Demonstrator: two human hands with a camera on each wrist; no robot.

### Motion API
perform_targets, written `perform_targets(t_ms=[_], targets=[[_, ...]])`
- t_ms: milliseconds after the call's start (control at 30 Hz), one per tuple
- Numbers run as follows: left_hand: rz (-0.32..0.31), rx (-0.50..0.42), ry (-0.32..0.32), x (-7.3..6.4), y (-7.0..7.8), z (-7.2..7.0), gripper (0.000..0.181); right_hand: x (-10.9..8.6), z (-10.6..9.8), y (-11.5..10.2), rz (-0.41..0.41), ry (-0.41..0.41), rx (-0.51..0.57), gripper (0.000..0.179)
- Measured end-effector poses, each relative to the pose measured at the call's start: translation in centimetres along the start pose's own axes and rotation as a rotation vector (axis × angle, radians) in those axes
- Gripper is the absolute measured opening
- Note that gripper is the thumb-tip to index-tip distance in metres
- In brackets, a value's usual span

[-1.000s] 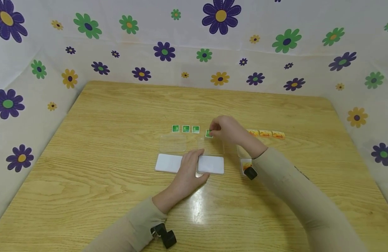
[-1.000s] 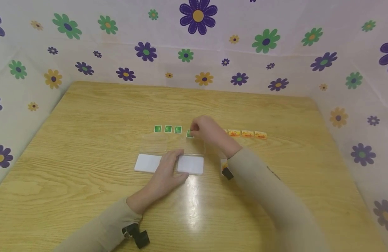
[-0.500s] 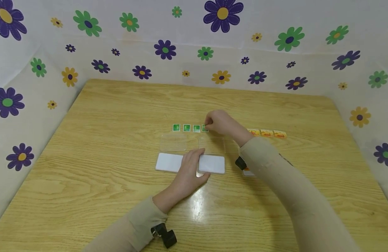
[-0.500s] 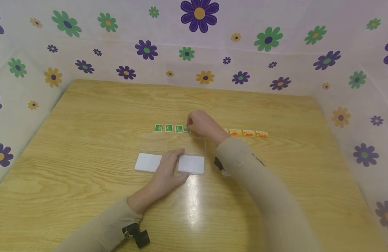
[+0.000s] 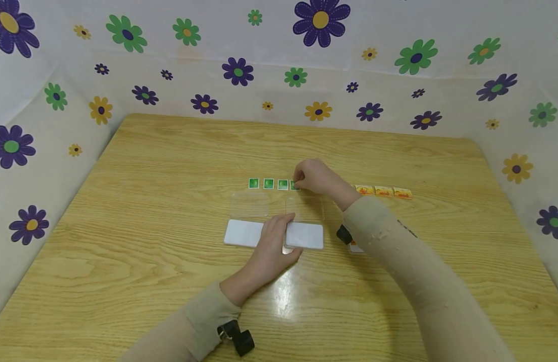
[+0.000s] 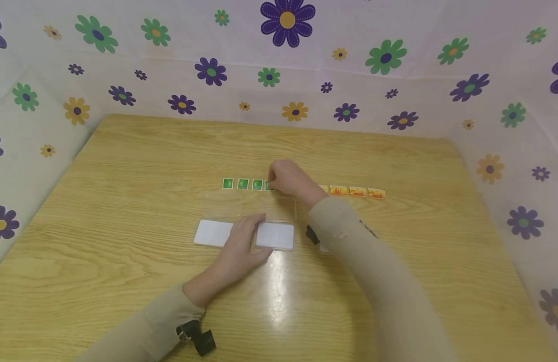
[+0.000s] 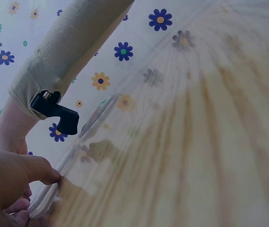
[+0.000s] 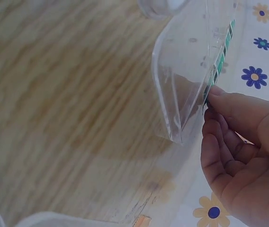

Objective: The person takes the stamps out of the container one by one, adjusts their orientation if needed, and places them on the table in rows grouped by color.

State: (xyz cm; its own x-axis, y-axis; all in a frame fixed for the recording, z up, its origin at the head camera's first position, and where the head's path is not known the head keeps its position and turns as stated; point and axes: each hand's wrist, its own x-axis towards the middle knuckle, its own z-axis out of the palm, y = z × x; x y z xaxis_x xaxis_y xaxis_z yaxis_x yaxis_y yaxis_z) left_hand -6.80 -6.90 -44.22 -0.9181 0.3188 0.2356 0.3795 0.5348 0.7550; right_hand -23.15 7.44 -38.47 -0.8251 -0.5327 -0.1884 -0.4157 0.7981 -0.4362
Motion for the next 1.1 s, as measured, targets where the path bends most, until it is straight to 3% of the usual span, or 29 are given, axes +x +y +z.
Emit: perform_targets(t_ms=[667,1100], targets=[[-0.007,-0.010,0.000,0.1,0.0,0.1,0.066,-0.3,-0.1,0.2,-0.007,0.019,0.019,0.008],[-0.010,0.000,-0.004,0.0,0.0,0.1,0.067,-2.6,-1.4,0.0,-0.007,0.050,0.119,0.010]])
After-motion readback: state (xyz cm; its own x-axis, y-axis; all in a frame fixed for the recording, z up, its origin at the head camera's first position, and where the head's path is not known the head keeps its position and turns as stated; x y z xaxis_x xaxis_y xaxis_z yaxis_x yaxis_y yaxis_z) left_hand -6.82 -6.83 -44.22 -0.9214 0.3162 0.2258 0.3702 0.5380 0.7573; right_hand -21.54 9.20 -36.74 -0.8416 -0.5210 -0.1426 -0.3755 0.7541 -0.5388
